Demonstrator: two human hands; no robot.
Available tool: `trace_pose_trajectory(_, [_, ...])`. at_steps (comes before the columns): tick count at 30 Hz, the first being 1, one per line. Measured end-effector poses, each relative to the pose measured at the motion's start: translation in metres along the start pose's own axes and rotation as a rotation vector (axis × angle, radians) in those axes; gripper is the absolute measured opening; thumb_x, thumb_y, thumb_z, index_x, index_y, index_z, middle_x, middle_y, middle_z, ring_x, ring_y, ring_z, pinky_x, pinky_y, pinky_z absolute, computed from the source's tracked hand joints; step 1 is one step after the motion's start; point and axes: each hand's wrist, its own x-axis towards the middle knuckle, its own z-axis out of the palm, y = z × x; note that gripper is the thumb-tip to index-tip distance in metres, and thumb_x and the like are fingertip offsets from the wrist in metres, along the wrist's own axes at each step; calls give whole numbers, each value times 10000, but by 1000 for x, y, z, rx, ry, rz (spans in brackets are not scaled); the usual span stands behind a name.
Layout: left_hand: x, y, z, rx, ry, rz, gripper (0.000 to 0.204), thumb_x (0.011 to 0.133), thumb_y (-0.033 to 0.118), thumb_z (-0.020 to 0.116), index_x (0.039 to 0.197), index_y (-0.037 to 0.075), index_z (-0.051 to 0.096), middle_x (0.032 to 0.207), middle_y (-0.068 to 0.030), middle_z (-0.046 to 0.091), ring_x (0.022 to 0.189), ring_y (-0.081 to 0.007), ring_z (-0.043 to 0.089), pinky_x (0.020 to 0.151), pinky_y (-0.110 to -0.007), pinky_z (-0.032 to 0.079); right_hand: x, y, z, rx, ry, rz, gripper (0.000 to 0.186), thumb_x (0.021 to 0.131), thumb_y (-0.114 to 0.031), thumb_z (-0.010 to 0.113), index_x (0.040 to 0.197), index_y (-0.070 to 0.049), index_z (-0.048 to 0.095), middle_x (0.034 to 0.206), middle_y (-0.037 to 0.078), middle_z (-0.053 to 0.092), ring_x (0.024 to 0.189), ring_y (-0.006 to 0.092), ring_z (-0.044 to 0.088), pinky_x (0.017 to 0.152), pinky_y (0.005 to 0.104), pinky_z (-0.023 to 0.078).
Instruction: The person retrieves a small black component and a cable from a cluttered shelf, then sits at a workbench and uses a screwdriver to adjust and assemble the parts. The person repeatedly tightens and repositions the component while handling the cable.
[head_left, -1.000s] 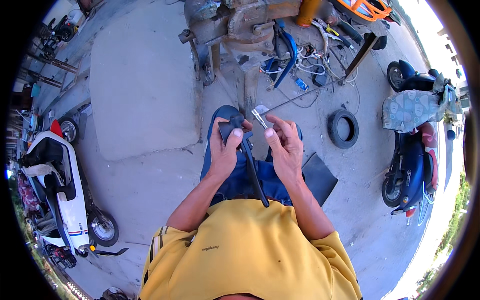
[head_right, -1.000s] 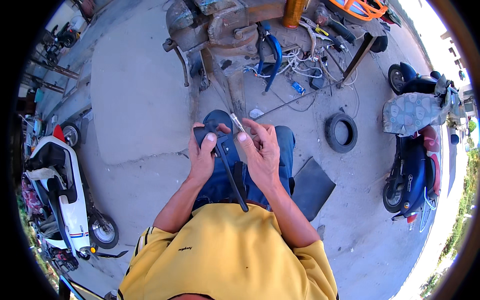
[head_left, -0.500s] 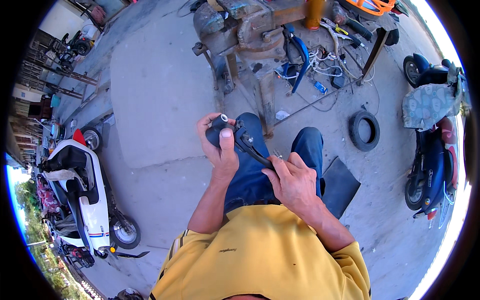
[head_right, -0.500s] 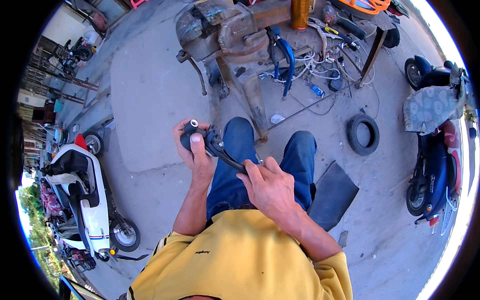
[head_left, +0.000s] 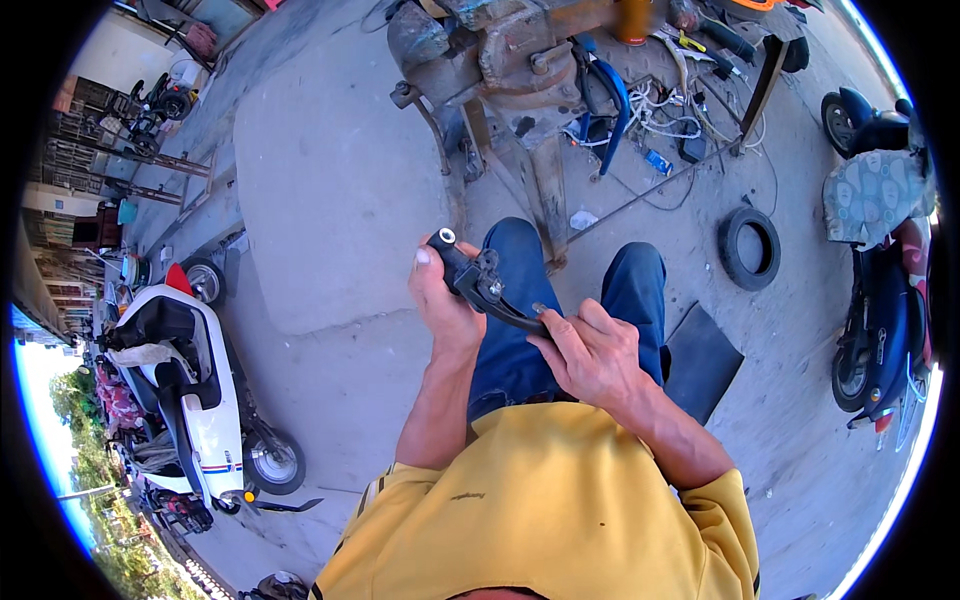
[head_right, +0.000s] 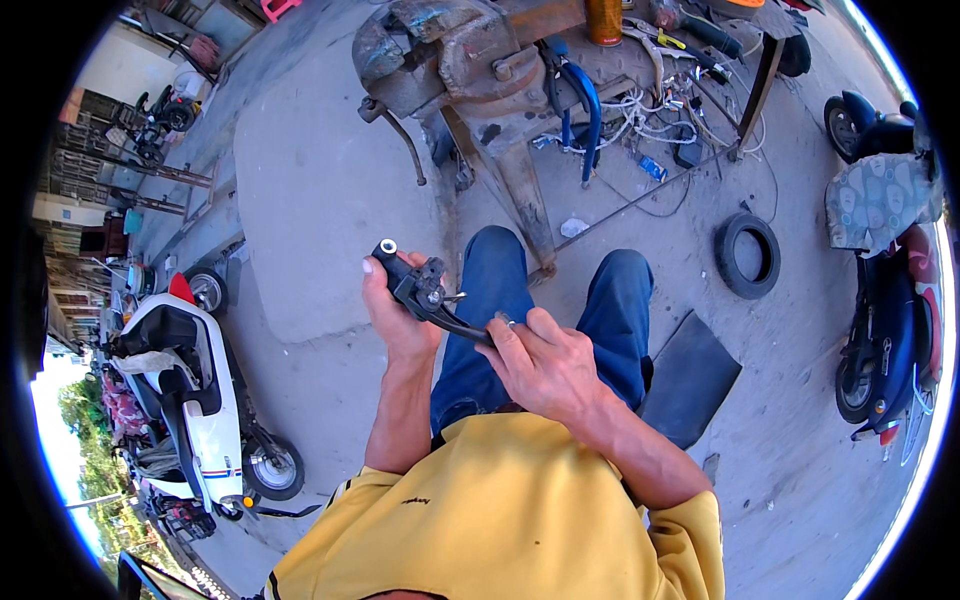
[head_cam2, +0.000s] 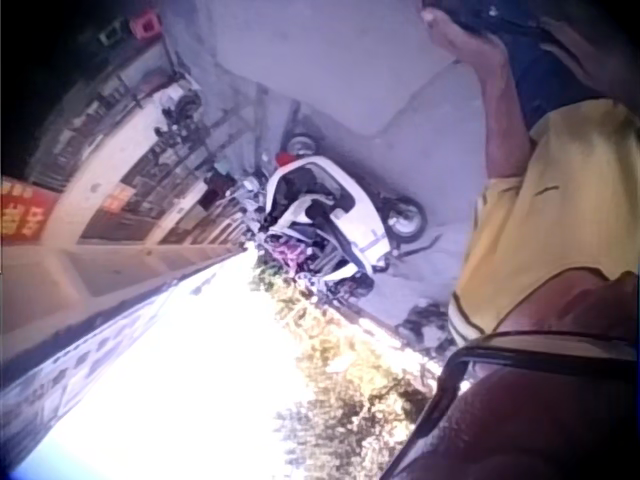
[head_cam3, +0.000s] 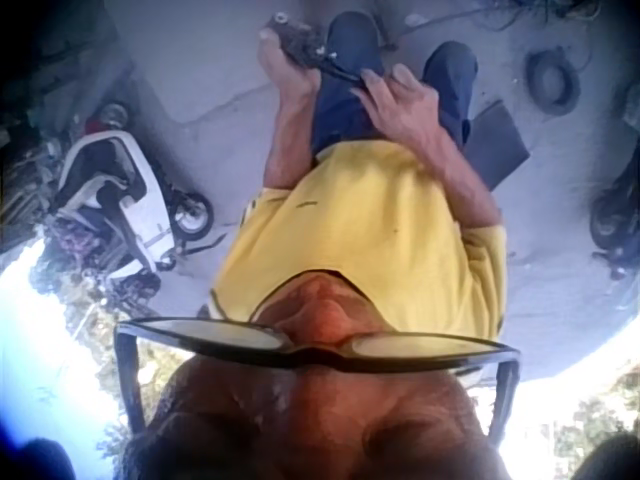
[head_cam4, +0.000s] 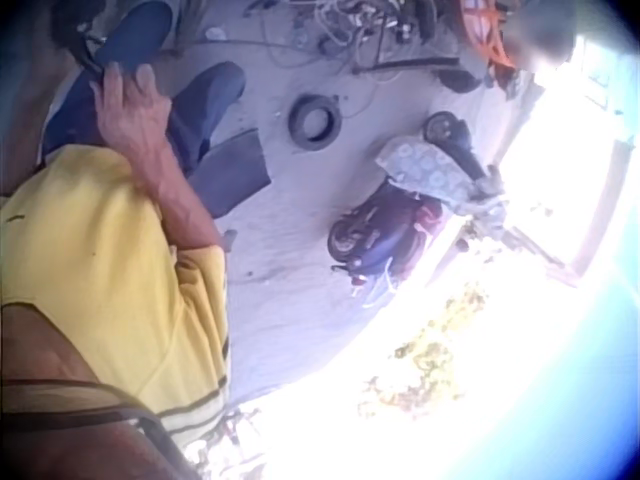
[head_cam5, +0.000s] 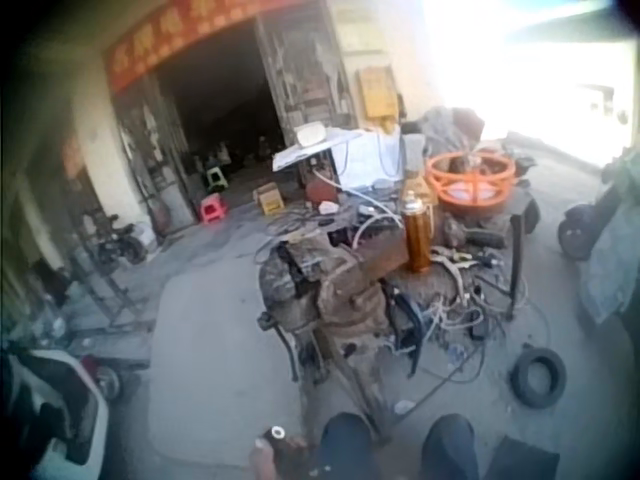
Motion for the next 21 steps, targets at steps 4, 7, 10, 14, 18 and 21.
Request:
trace_pose_trajectory(4, [7, -7, -2, 84, 12, 163, 515, 1048, 570, 418, 1001, 66, 514, 912, -110, 602, 767, -199, 585, 688, -347, 488, 15, -1, -10, 93, -98, 134, 304, 823, -219, 827, 1054, -60, 709, 736, -3, 647, 737, 184, 552, 503, 320, 477])
trace_pose_trajectory(7, [8, -3, 0, 193, 7, 392, 533, 1045, 584, 414, 1025, 56, 484, 938, -124, 601, 782, -185, 582, 697, -329, 486, 17, -1, -17, 177, -181, 220, 229, 865, -253, 790, 995, -85, 702, 735, 1, 647, 738, 207, 567, 522, 350, 483])
trace_pose_trajectory(10, [5, -2, 3, 258, -4, 513, 576, 1032, 606, 421, 1006, 34, 473, 923, -143, 621, 756, -160, 573, 674, -307, 483, 13, -2, -21, 177, -193, 249, 188, 885, -246, 774, 930, -86, 685, 729, 3, 644, 733, 214, 574, 519, 359, 478])
trace_pose_trajectory(14, [0, 3, 2, 314, -23, 496, 619, 1020, 632, 439, 947, 20, 491, 836, -145, 636, 698, -144, 559, 644, -286, 472, 11, -9, -26, 189, -196, 267, 177, 885, -226, 773, 899, -78, 676, 728, 10, 644, 726, 214, 574, 507, 358, 473])
trace_pose_trajectory(18, [-2, 4, 1, 336, -5, 417, 617, 1026, 633, 435, 924, 28, 496, 823, -138, 622, 679, -139, 537, 604, -286, 442, 9, -21, -30, 154, -242, 285, 185, 867, -202, 783, 912, -64, 669, 725, 22, 639, 729, 204, 573, 498, 353, 476])
trace_pose_trajectory(21, [-3, -3, -8, 187, -34, 384, 589, 1039, 624, 425, 914, 52, 489, 803, -119, 584, 643, -138, 498, 567, -292, 406, 9, -25, -29, 116, -185, 168, 236, 824, -177, 812, 959, -37, 678, 736, 35, 644, 723, 200, 567, 507, 337, 480])
